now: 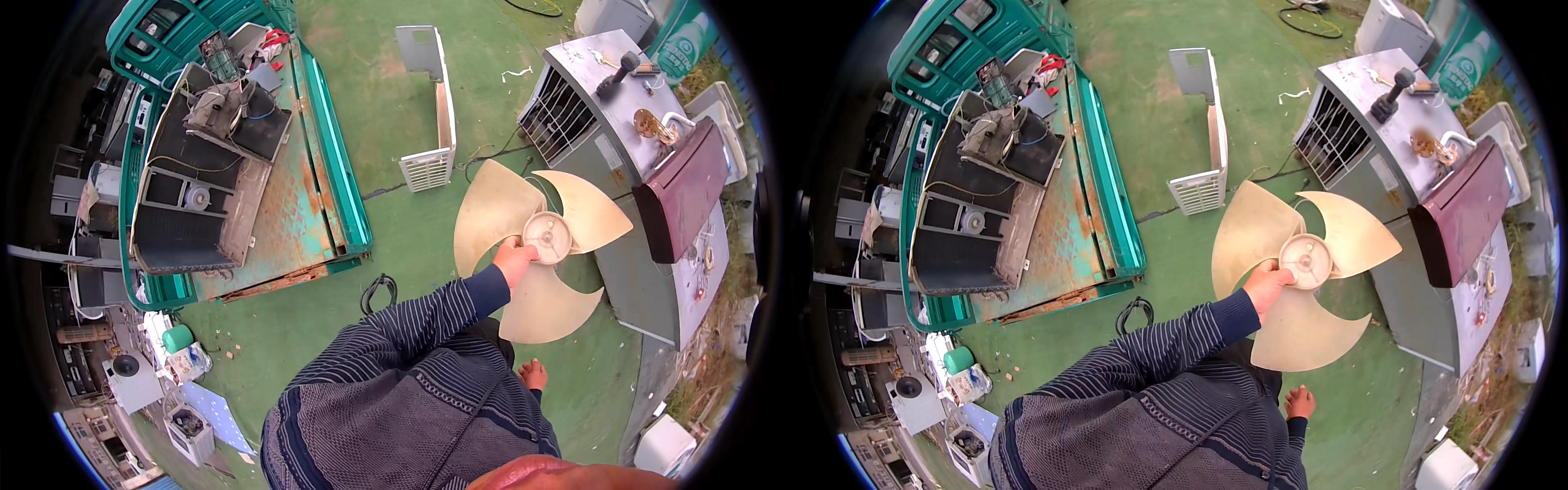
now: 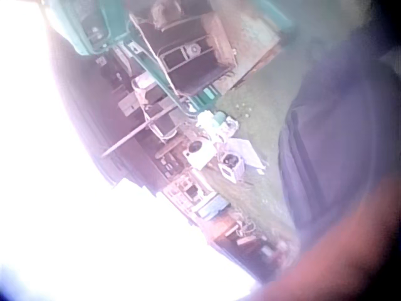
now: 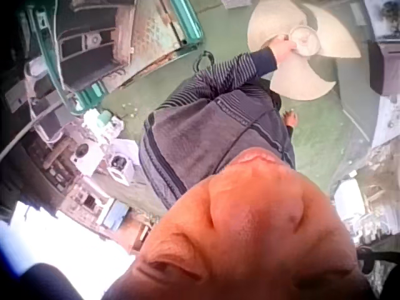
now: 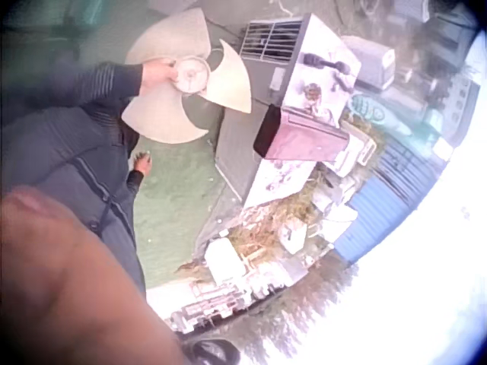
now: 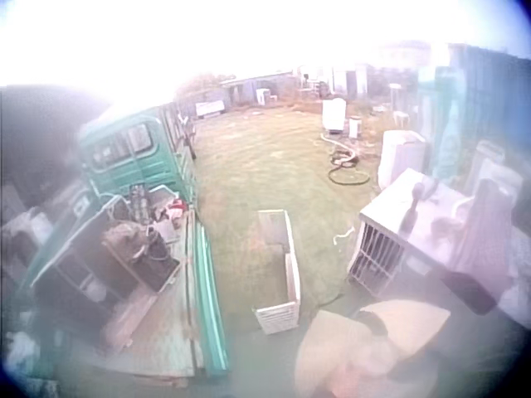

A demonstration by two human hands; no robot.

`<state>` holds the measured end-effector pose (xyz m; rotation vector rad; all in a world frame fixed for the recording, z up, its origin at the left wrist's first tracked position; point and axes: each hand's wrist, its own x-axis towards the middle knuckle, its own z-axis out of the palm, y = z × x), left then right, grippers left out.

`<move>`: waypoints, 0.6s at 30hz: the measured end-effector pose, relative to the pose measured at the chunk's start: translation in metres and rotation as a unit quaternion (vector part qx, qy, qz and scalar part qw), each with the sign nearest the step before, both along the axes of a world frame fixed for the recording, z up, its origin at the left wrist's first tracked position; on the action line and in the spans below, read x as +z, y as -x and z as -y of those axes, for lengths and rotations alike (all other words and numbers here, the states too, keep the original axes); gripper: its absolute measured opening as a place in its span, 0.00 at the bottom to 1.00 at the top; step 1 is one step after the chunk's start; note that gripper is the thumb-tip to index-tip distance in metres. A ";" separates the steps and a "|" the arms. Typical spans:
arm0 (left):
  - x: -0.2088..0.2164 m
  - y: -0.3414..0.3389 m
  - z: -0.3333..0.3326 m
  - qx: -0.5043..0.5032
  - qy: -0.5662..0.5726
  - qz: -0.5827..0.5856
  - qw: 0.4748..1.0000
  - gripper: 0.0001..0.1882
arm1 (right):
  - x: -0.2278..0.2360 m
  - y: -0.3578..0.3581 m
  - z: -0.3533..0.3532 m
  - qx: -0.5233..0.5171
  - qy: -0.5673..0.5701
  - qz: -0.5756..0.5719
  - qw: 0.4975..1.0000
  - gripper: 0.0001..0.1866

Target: The person uses a power drill to remove a screw from a fan motor assembly. They then use pliers to remove a retaining clip from a fan blade and attach the blade to the motor shaft. Finally, they place a plastic fan cover over the assembly.

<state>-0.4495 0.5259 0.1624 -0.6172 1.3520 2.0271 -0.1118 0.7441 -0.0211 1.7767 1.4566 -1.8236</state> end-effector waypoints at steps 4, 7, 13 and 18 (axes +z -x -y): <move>-0.013 0.007 0.030 0.122 -0.027 0.033 0.992 0.22 | -0.006 0.033 -0.039 0.128 0.018 0.037 0.991 0.16; -0.019 0.001 0.062 0.219 0.013 0.046 0.975 0.22 | -0.015 0.055 -0.056 0.216 0.009 0.056 0.975 0.16; -0.046 -0.027 0.158 0.394 -0.016 0.025 0.919 0.23 | -0.054 0.133 -0.065 0.326 0.041 0.078 0.941 0.15; -0.078 -0.084 0.244 0.482 -0.038 0.026 0.875 0.22 | -0.061 0.203 -0.063 0.344 0.015 0.063 0.937 0.12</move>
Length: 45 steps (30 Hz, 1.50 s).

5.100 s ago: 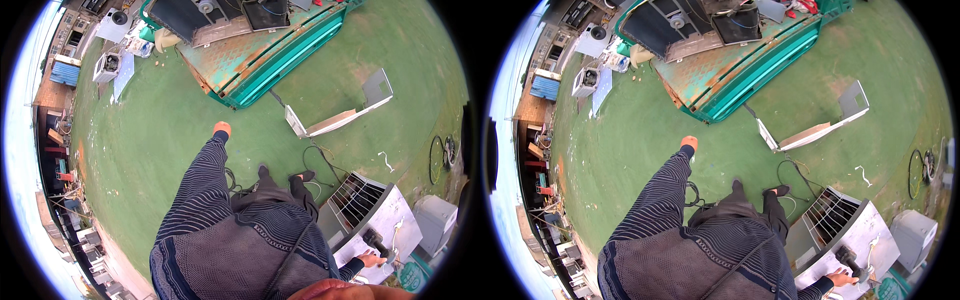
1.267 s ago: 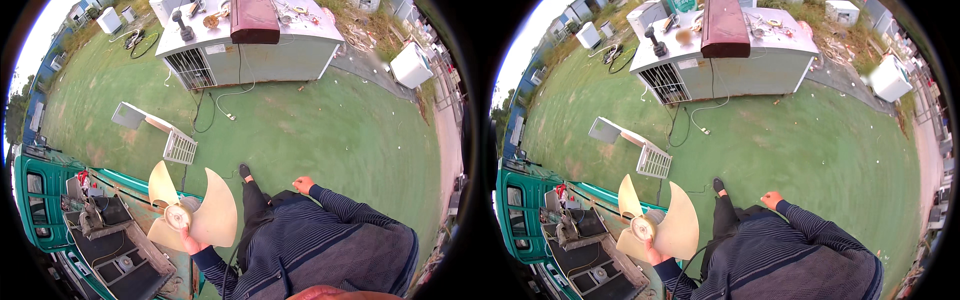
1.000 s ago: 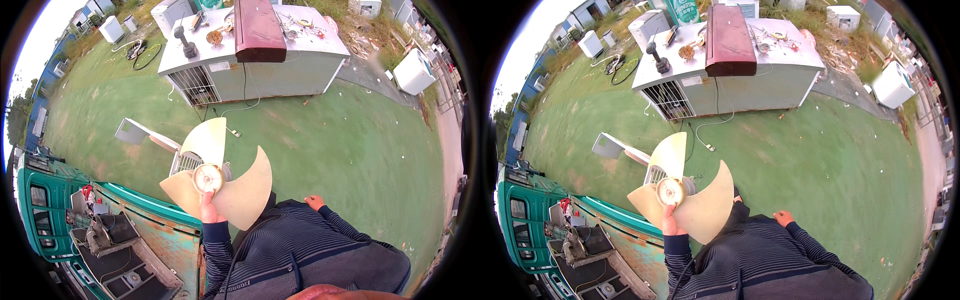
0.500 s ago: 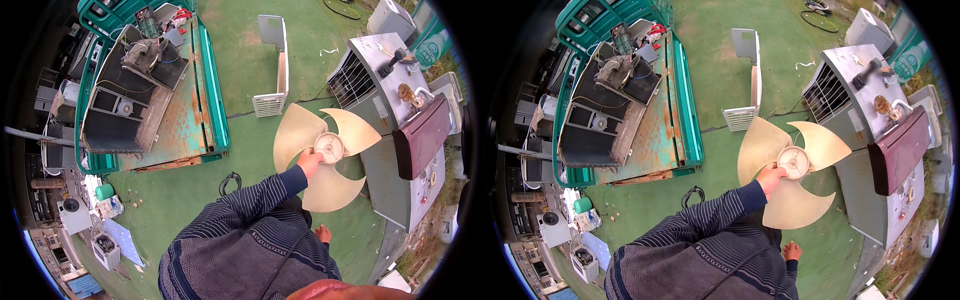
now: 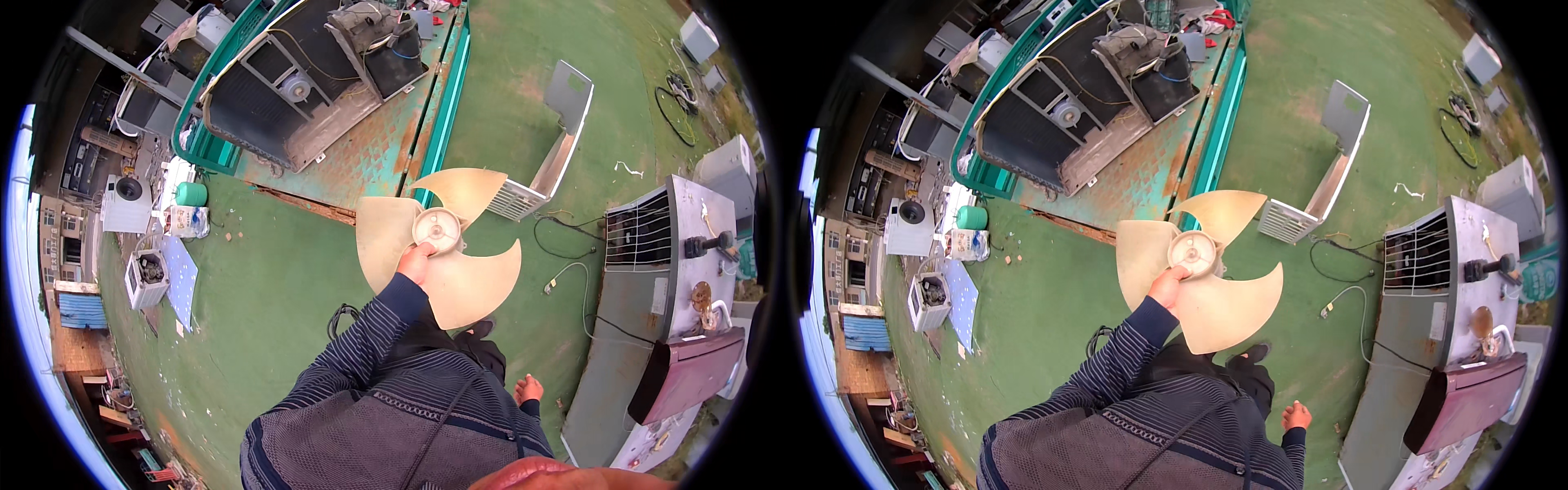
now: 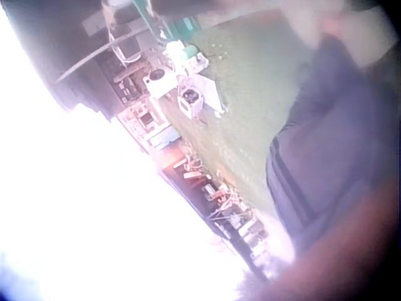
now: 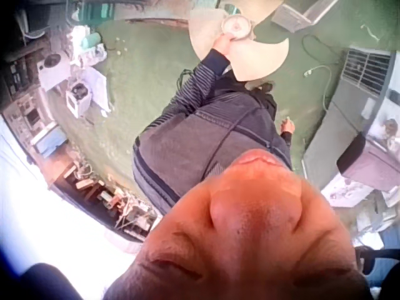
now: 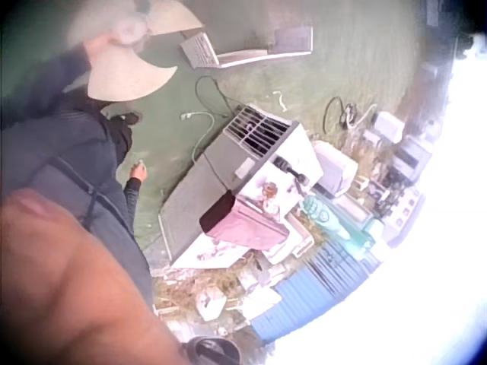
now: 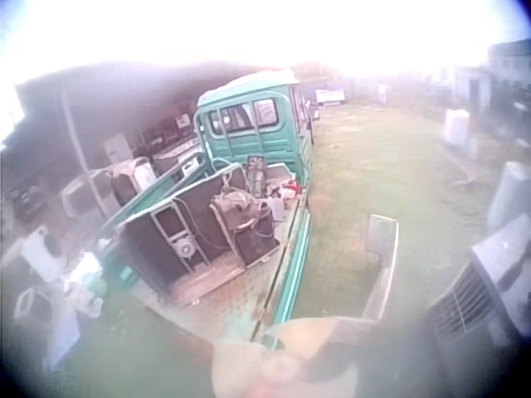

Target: The person uses a power drill to remove a screw from a fan motor assembly. They then use pliers to remove a retaining clip from a fan blade and attach the blade to the motor shaft. Finally, they place a plastic fan cover over the assembly.

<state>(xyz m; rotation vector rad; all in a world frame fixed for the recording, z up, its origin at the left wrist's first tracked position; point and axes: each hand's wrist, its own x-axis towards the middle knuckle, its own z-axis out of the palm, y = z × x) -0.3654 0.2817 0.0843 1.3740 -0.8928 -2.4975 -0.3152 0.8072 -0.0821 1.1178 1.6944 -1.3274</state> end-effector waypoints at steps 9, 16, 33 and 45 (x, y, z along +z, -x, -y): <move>0.097 -0.149 0.080 0.255 -0.067 -0.086 0.961 0.24 | 0.011 0.140 0.149 0.203 0.023 -0.020 0.979 0.10; 0.149 -0.287 0.102 0.495 0.000 -0.154 0.855 0.25 | 0.013 0.183 0.315 0.474 0.027 -0.003 0.880 0.16; 0.220 -0.499 0.318 0.677 0.054 -0.060 0.732 0.28 | 0.023 0.053 0.729 0.644 0.091 -0.224 0.726 0.18; 0.183 -0.637 0.509 0.661 0.174 -0.038 0.729 0.26 | 0.325 -0.319 1.147 0.767 0.463 -0.370 0.248 0.31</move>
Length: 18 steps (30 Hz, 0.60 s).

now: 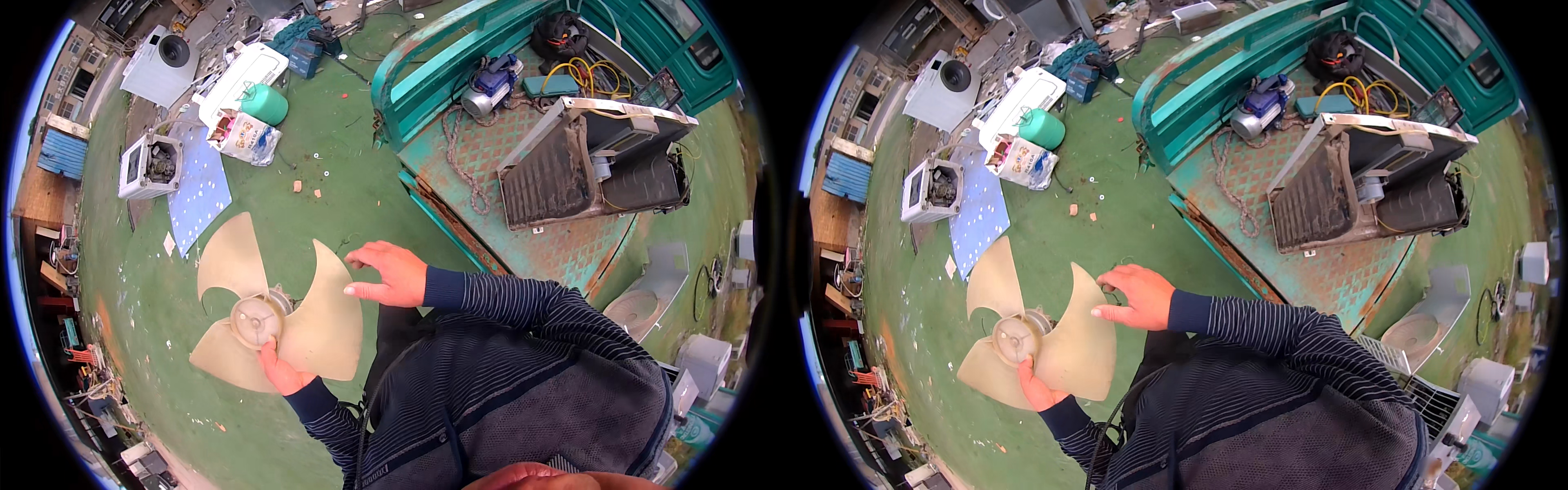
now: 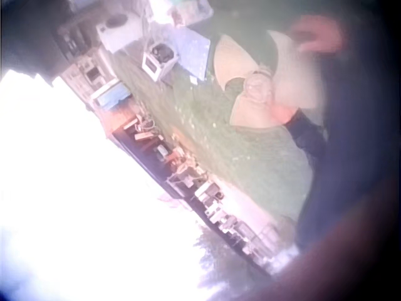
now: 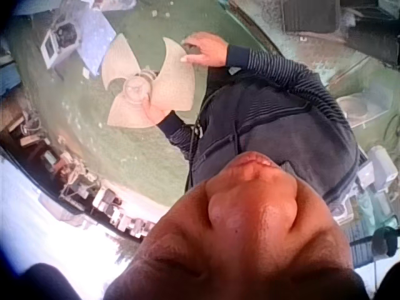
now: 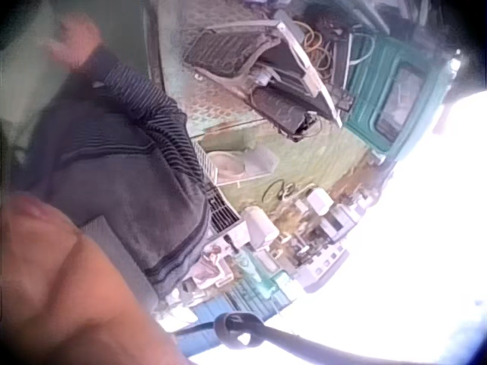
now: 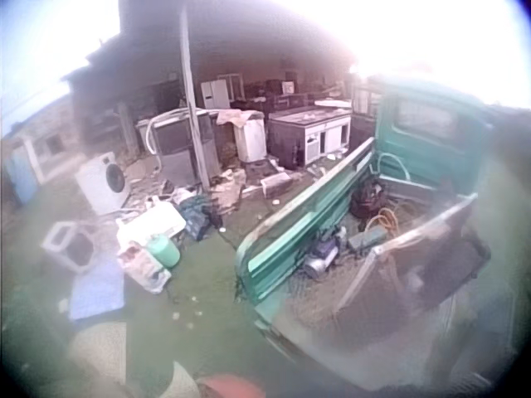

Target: The person uses a power drill to remove a screw from a fan motor assembly. They then use pliers to remove a retaining clip from a fan blade and attach the blade to the motor shaft. Finally, they place a plastic fan cover over the assembly.

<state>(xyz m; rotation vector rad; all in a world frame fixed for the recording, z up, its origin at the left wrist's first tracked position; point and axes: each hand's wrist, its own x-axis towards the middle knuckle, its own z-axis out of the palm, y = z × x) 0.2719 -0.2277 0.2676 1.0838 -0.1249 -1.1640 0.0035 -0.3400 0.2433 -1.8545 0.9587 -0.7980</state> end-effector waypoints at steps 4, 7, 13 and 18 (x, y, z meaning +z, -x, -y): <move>0.025 -0.011 0.093 -0.039 -0.030 0.122 0.991 0.28 | 0.021 -0.076 0.060 0.011 -0.076 -0.008 0.997 0.37; 0.038 -0.018 0.149 -0.100 0.031 0.102 0.989 0.30 | 0.037 -0.104 0.104 -0.021 -0.135 -0.014 0.990 0.42; 0.024 -0.020 0.291 -0.246 0.046 0.126 0.960 0.30 | 0.025 -0.105 0.209 -0.209 -0.092 -0.070 0.971 0.41; 0.022 -0.009 0.428 -0.367 0.048 0.175 0.913 0.29 | 0.008 -0.090 0.308 -0.250 -0.159 -0.006 0.955 0.35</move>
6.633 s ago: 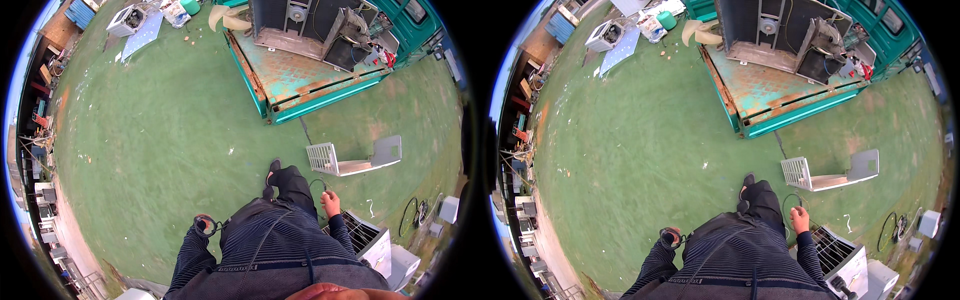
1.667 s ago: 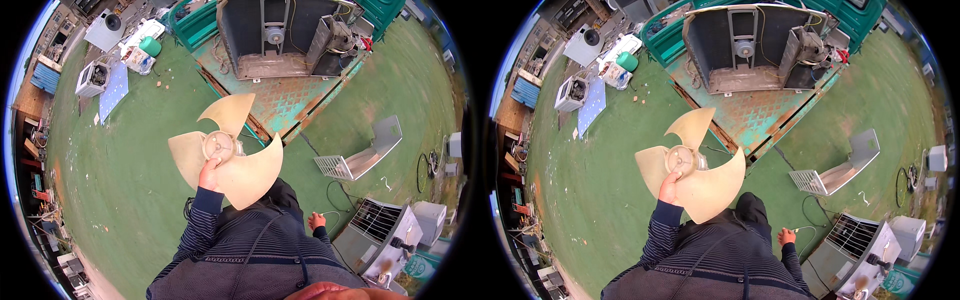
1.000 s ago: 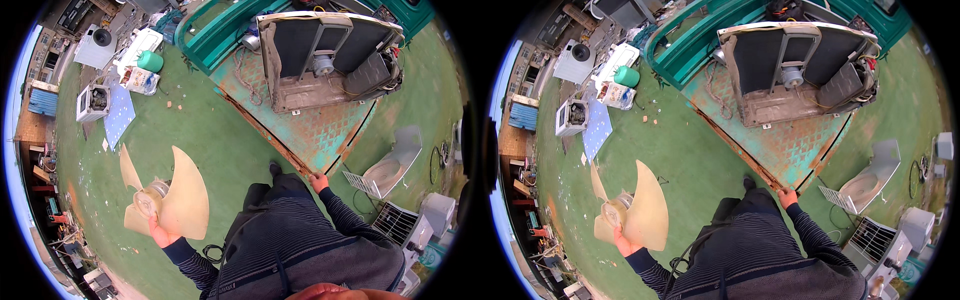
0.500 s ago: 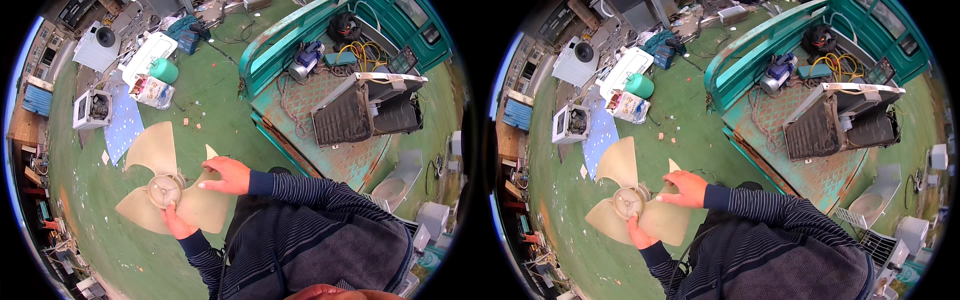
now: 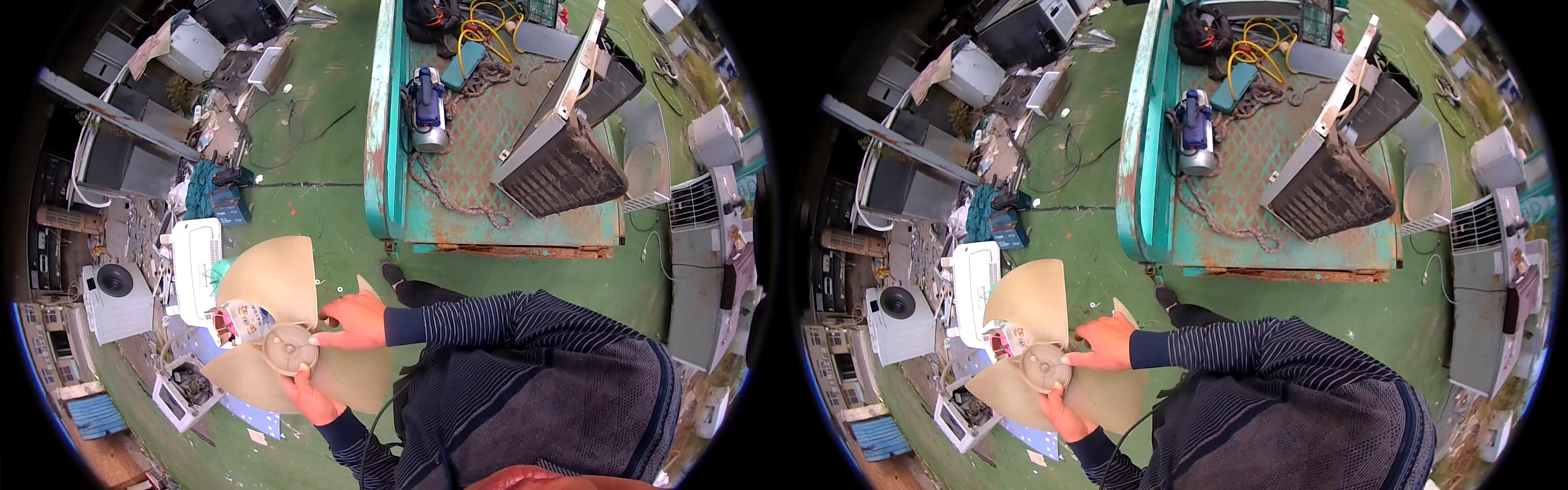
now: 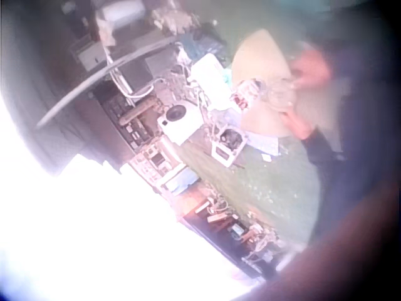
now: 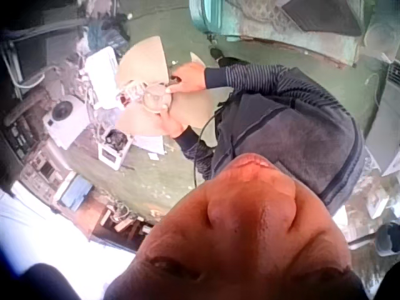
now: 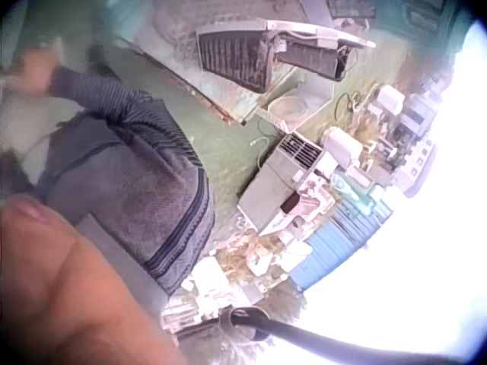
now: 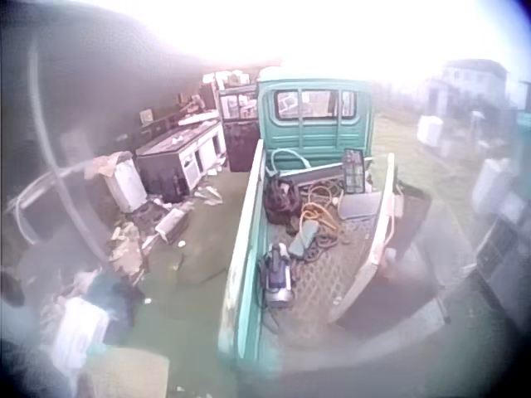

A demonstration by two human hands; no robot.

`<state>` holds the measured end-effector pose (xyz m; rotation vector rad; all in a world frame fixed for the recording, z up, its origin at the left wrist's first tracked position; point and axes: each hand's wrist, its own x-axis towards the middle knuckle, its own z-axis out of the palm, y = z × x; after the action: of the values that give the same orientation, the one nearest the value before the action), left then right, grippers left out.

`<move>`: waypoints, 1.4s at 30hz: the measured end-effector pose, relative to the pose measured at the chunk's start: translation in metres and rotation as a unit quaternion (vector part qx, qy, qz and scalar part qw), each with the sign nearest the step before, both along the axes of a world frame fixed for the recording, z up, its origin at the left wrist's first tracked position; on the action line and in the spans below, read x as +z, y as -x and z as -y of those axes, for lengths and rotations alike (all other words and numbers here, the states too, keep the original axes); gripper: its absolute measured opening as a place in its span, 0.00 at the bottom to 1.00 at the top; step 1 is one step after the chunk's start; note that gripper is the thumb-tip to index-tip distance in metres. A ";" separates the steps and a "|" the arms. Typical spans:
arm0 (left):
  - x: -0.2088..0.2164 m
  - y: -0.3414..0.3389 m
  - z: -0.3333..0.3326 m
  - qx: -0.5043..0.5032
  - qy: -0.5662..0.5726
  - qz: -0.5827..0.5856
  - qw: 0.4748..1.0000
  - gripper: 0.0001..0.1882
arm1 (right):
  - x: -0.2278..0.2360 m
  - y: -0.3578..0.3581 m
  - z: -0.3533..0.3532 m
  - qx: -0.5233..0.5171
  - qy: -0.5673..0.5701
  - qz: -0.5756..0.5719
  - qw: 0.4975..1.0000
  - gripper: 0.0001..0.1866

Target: The person uses a power drill to remove a screw from a fan motor assembly. They then use pliers to remove a retaining clip from a fan blade and attach the blade to the motor shaft. Finally, they place a plastic fan cover over the assembly.

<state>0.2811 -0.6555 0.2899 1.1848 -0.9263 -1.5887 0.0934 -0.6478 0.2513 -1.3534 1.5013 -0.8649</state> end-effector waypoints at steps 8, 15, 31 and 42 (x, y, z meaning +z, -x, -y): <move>0.021 0.033 0.188 -0.146 -0.049 0.000 0.988 0.24 | 0.021 0.040 0.117 -0.171 0.089 -0.003 0.981 0.27; 0.008 0.089 0.338 -0.204 -0.127 -0.003 0.971 0.22 | 0.048 0.132 0.146 -0.368 0.212 -0.120 0.897 0.21; -0.011 0.273 0.580 -0.362 -0.181 0.038 0.914 0.20 | 0.071 0.213 0.185 -0.669 -0.056 -0.276 0.688 0.22; 0.013 0.419 0.674 -0.414 -0.194 0.054 0.888 0.21 | 0.081 0.310 0.208 -0.776 -0.096 -0.106 0.614 0.18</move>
<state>-0.1380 -1.3298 0.3027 1.2213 -1.3362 -2.5023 -0.2170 -0.8558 0.3324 0.4480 2.7780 -1.4217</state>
